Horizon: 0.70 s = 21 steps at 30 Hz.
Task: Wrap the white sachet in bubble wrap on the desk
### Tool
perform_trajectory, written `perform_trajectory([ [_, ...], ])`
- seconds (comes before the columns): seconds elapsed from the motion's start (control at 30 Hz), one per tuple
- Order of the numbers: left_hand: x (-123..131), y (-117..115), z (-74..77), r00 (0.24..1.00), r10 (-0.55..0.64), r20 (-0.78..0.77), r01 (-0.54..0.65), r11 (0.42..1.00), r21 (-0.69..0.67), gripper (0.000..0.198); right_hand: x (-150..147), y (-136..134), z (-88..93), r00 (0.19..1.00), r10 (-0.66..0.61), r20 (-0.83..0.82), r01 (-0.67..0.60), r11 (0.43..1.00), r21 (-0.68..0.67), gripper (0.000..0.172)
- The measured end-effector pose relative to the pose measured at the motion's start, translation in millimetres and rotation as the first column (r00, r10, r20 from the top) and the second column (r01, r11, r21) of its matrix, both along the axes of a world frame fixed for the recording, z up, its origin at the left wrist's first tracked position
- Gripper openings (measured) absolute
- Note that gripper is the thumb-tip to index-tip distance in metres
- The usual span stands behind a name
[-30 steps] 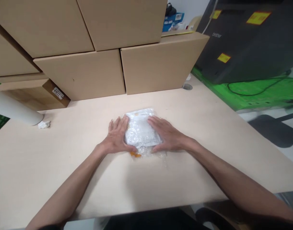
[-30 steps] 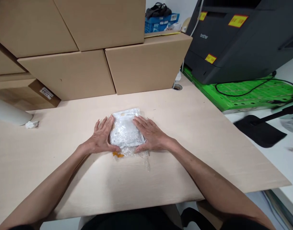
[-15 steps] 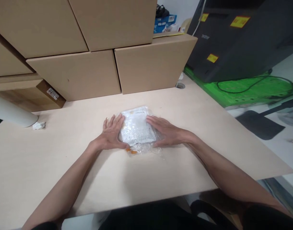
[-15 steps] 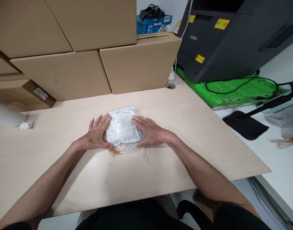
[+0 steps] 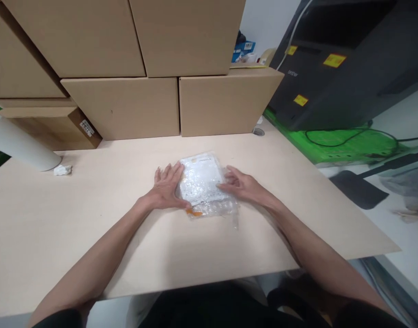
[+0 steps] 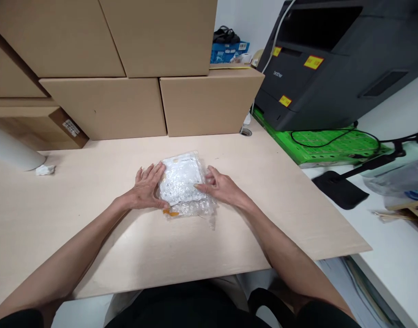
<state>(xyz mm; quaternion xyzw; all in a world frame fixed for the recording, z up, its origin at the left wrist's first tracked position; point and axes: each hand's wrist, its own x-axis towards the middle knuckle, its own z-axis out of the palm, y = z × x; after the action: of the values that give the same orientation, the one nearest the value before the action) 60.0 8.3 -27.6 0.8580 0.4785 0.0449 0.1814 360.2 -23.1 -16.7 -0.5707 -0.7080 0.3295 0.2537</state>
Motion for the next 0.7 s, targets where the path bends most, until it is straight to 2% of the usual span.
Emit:
perform_trajectory([
  [0.1, 0.0, 0.1, -3.3, 1.0, -0.002, 0.017, 0.001, 1.0, 0.023, 0.136, -11.5, -8.0, 0.6, 0.97, 0.145, -0.194, -0.158, 0.986, -0.054, 0.068],
  [0.2, 0.5, -1.0, -1.8, 0.999, -0.017, 0.034, 0.016, 0.999, 0.036, 0.135, -21.0, -11.1, -5.1, 0.957, 0.155, -0.244, -0.174, 0.983, -0.06, 0.061],
  [0.3, 2.4, -3.8, 3.8, 0.999, -0.039, 0.037, 0.039, 0.999, -0.017, 0.126, -19.5, -6.1, -15.8, 0.998, 0.053, -0.022, -0.052, 0.997, 0.052, 0.065],
  [0.37, 4.3, -5.7, 6.2, 0.999, -0.029, 0.029, 0.031, 0.998, -0.046, 0.122, -14.6, -0.4, -22.8, 0.987, -0.052, 0.15, 0.024, 0.982, 0.185, 0.083],
  [0.4, 5.1, -6.2, 6.4, 0.999, -0.02, 0.027, 0.021, 0.999, -0.044, 0.123, -12.3, 2.2, -25.5, 0.976, -0.068, 0.206, 0.017, 0.971, 0.238, 0.09],
  [0.47, 5.8, -6.0, 5.3, 0.999, -0.003, 0.033, 0.004, 1.0, -0.014, 0.128, -9.3, 6.0, -28.6, 0.96, 0.012, 0.279, -0.092, 0.957, 0.277, 0.09],
  [0.57, 4.7, -3.6, 4.4, 0.999, 0.007, 0.045, -0.008, 1.0, 0.013, 0.129, -8.7, 7.8, -28.3, 0.915, 0.196, 0.352, -0.283, 0.935, 0.215, 0.072],
  [0.7, 6.9, -6.3, 11.1, 1.0, 0.01, 0.002, -0.01, 0.999, 0.035, 0.128, -8.8, 8.3, -27.4, 0.902, 0.221, 0.37, -0.305, 0.934, 0.185, 0.072],
])
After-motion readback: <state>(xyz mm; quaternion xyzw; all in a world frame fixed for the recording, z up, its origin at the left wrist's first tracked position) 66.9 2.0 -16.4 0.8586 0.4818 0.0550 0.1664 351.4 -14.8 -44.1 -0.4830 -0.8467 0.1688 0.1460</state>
